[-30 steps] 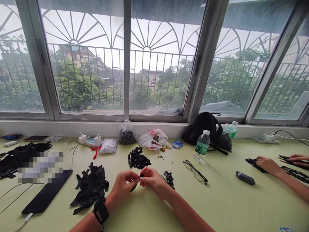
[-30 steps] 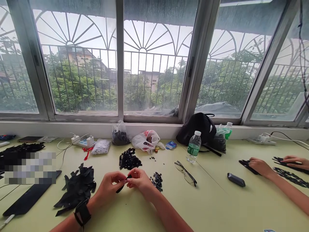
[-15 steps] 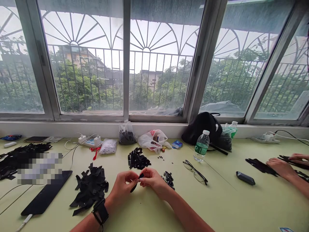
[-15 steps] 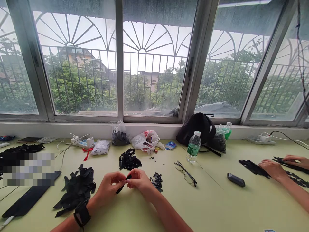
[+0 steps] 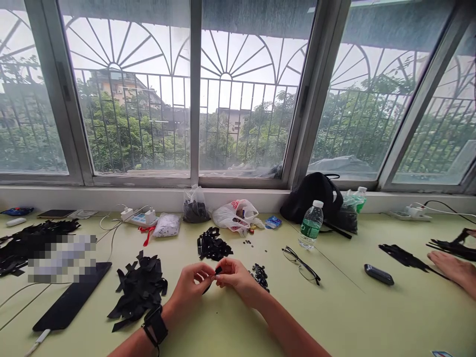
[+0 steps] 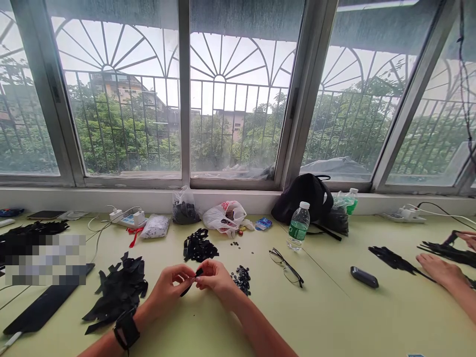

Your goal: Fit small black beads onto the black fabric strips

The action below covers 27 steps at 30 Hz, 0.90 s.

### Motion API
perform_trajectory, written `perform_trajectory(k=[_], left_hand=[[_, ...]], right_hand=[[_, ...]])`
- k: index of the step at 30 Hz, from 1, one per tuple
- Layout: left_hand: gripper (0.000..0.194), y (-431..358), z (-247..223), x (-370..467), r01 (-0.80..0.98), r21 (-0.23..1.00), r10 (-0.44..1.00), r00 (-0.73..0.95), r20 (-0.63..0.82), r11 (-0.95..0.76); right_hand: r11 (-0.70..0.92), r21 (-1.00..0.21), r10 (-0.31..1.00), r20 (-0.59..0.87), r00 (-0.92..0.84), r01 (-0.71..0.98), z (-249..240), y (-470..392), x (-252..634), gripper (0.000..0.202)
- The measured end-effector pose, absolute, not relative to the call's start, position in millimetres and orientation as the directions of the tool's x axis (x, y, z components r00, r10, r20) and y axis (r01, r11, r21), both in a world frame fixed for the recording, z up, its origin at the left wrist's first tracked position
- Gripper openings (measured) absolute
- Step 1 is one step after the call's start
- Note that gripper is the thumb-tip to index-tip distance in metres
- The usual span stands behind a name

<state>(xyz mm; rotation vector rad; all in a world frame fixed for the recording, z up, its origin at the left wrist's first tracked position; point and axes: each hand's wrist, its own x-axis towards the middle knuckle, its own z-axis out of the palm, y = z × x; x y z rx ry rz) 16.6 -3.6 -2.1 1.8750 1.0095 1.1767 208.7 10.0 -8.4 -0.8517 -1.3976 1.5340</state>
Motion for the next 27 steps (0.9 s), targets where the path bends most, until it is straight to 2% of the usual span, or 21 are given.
perform_trajectory(k=[16,27], left_hand=[[0.023,0.7,-10.6,15.2,0.24,0.875,0.888,0.305,0.343,-0.421],[0.025,5.0,-11.2,14.3,0.075,0.94,0.894,0.341,0.29,-0.334]], right_hand=[[0.012,-0.987,0.923,0.072,-0.377,-0.161,-12.3,13.4,209.4,0.037],[0.036,-0.988,0.924,0.089,-0.371,-0.149,-15.9,13.9,209.1,0.039]])
